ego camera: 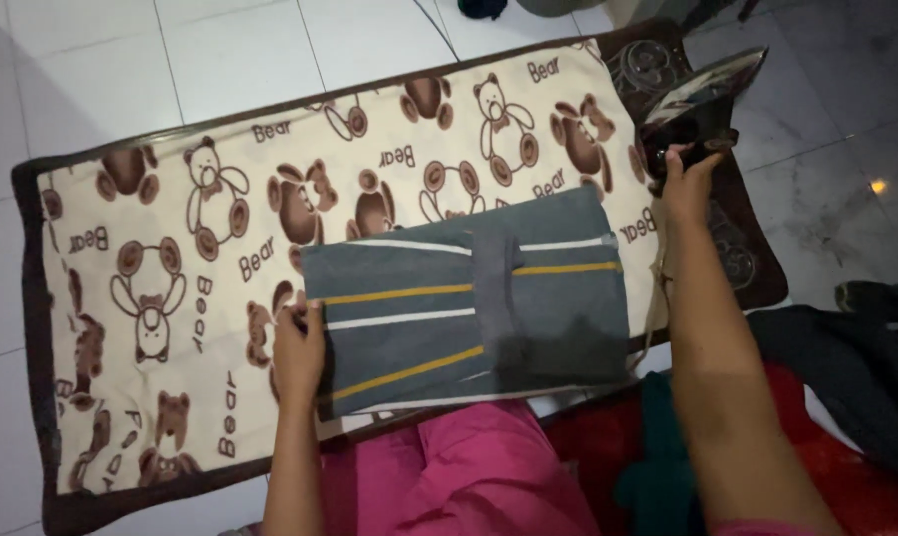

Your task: Ironing and folding a grey striped cloth on a low surface.

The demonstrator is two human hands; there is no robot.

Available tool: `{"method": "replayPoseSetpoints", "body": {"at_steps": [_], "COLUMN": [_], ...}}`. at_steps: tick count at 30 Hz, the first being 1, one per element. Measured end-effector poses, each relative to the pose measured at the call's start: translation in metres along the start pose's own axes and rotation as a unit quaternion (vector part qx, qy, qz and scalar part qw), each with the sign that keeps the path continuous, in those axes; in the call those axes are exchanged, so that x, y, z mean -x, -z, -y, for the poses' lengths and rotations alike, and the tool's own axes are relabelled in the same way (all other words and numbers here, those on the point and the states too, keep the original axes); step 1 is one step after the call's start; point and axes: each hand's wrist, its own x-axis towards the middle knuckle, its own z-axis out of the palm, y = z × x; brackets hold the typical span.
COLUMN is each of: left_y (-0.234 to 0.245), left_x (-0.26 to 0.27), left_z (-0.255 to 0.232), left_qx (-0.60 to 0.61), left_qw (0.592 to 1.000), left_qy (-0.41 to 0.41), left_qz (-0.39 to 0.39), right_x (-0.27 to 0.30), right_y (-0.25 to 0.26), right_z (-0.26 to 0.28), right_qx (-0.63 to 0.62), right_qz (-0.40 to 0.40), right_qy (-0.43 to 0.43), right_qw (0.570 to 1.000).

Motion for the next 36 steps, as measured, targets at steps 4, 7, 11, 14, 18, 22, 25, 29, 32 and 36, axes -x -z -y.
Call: {"method": "replayPoseSetpoints", "body": {"at_steps": [4, 7, 11, 14, 18, 22, 25, 29, 32, 36], "left_y": [-0.007, -0.013, -0.007, -0.01, -0.013, -0.02, -0.02, -0.019, -0.005, 0.012], "left_x": [-0.003, -0.001, 0.005, 0.004, 0.002, 0.001, 0.0, 0.0, 0.004, 0.014], "left_z": [0.002, 0.001, -0.012, -0.009, -0.002, 0.006, 0.009, 0.01, -0.008, -0.025], "left_qx": [-0.065, -0.07, -0.086, -0.097, -0.097, -0.08, -0.082, -0.04, -0.034, -0.018], "left_qw": [0.997, 0.997, 0.996, 0.995, 0.995, 0.995, 0.994, 0.995, 0.999, 0.999], "left_qy": [0.027, -0.006, -0.018, -0.002, -0.026, -0.05, -0.068, -0.083, -0.038, -0.02], "left_qz": [0.037, 0.032, 0.027, 0.03, 0.009, -0.012, -0.032, -0.028, 0.003, -0.02], "right_x": [0.003, -0.006, 0.0, -0.007, -0.009, -0.005, -0.007, -0.006, 0.002, 0.062], "right_y": [0.001, 0.0, 0.011, 0.005, 0.004, 0.01, 0.012, 0.023, 0.03, -0.001], "right_z": [-0.011, -0.045, -0.015, -0.036, -0.042, -0.03, -0.032, -0.034, -0.014, 0.01], "right_qx": [-0.061, -0.032, -0.044, -0.07, -0.054, -0.058, -0.124, -0.083, -0.218, -0.259], "right_qz": [-0.009, -0.017, -0.013, -0.017, -0.035, -0.037, -0.036, -0.014, -0.015, -0.096], "right_qy": [0.017, 0.023, 0.032, 0.02, 0.044, -0.029, -0.01, 0.021, 0.001, -0.05], "right_qw": [0.998, 0.999, 0.998, 0.997, 0.997, 0.997, 0.992, 0.996, 0.976, 0.96]}}
